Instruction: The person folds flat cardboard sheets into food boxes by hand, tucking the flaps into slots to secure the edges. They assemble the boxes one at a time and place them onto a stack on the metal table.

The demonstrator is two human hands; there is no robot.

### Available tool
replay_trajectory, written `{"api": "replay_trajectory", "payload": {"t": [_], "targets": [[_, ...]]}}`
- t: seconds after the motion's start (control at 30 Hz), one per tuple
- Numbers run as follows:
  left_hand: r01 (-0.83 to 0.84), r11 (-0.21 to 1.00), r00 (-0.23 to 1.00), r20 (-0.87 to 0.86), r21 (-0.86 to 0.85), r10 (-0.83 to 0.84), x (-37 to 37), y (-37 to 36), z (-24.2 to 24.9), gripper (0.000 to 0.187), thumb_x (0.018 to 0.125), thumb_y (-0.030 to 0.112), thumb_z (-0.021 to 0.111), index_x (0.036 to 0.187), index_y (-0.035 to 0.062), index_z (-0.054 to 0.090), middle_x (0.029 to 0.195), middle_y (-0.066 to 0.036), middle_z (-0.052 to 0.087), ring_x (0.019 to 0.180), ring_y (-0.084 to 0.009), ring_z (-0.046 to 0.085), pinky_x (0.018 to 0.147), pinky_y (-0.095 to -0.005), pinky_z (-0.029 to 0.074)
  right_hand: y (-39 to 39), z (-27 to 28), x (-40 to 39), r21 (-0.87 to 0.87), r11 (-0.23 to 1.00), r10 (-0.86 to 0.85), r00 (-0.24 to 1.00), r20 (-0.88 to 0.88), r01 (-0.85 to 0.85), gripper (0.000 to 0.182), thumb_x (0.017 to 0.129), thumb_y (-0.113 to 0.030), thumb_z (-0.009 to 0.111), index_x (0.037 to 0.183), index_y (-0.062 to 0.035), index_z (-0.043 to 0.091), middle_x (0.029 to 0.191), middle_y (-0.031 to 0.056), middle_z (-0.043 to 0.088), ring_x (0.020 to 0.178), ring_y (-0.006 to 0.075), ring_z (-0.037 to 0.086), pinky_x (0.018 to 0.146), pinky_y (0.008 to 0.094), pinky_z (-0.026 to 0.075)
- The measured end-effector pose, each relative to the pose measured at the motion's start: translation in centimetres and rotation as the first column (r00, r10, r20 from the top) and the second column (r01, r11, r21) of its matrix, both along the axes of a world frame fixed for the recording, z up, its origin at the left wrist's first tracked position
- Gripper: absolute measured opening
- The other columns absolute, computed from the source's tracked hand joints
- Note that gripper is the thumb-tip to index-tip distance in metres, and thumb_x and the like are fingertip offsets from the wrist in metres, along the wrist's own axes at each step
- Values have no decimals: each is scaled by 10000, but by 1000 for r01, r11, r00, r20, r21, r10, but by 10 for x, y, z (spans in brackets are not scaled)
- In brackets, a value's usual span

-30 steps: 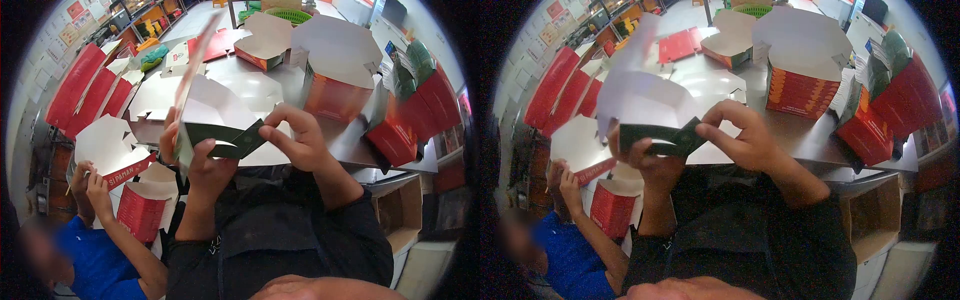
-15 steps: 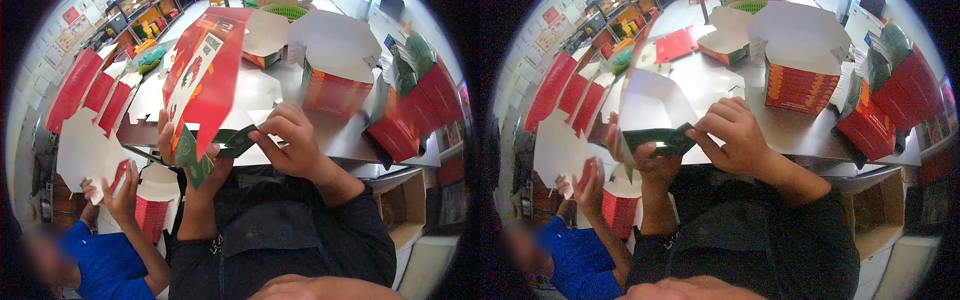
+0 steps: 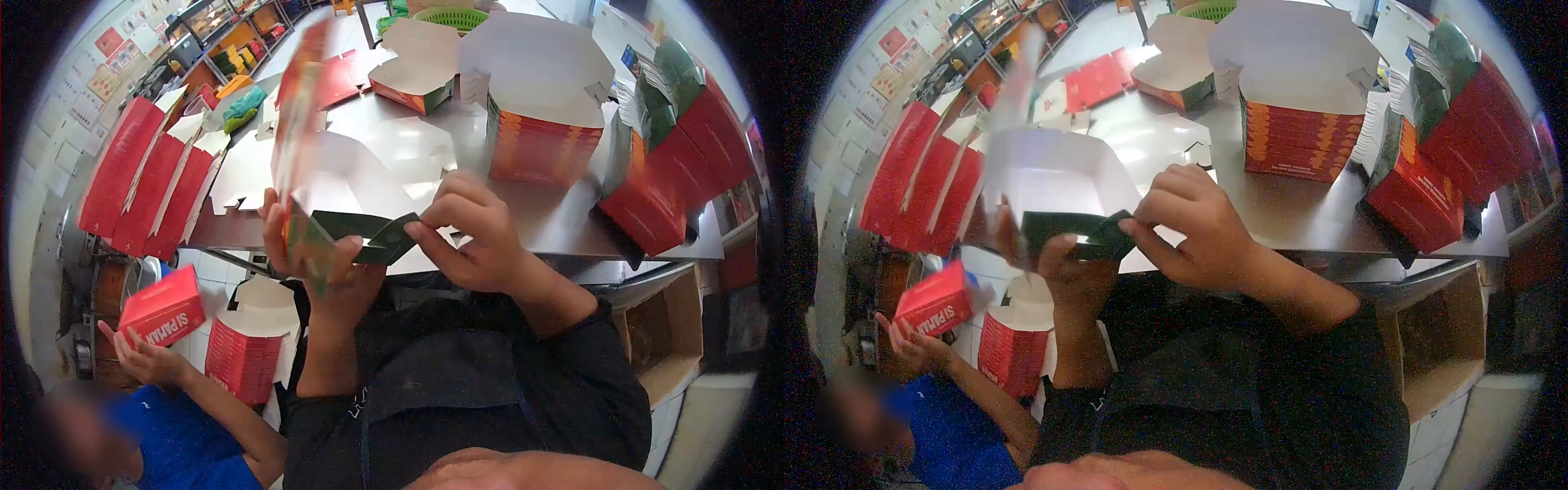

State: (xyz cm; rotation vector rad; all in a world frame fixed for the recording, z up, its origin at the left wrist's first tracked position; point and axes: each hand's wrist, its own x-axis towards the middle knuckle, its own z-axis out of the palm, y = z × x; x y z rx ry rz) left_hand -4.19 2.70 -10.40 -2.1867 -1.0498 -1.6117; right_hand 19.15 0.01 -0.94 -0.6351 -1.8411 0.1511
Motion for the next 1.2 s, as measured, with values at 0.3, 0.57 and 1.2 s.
{"api": "replay_trajectory", "payload": {"t": [0.3, 0.57, 1.2], "targets": [[96, 982, 995, -21, -165, -101, -1, -12, 15, 585, 784, 276, 937, 1174, 308, 501, 1551, -213, 262, 1479, -532, 292, 1200, -663, 323, -3, 8, 9, -119, 989, 93, 994, 51, -87, 171, 896, -91, 766, 837, -62, 608, 812, 97, 577, 759, 315, 586, 696, 428, 457], [89, 996, 994, -62, -9, -89, 23, -22, 64, 635, 739, 186, 946, 1198, 334, 533, 1522, -204, 282, 1457, -522, 350, 1198, -617, 359, -9, 4, 6, -356, 920, 172, 985, -8, -163, 158, 937, -132, 743, 916, -37, 619, 853, 126, 601, 810, 336, 624, 668, 429, 486], [202, 916, 893, -318, -348, -318, 14, -53, 82, 621, 437, 68, 860, 1029, 247, 809, 1520, -243, 394, 1383, -495, 506, 1121, -522, 498, -8, 23, 40, -573, 773, 247, 961, -124, -272, 266, 965, -280, 776, 978, -18, 731, 771, 4, 664, 683, 83, 570, 612, 272, 434]]}}
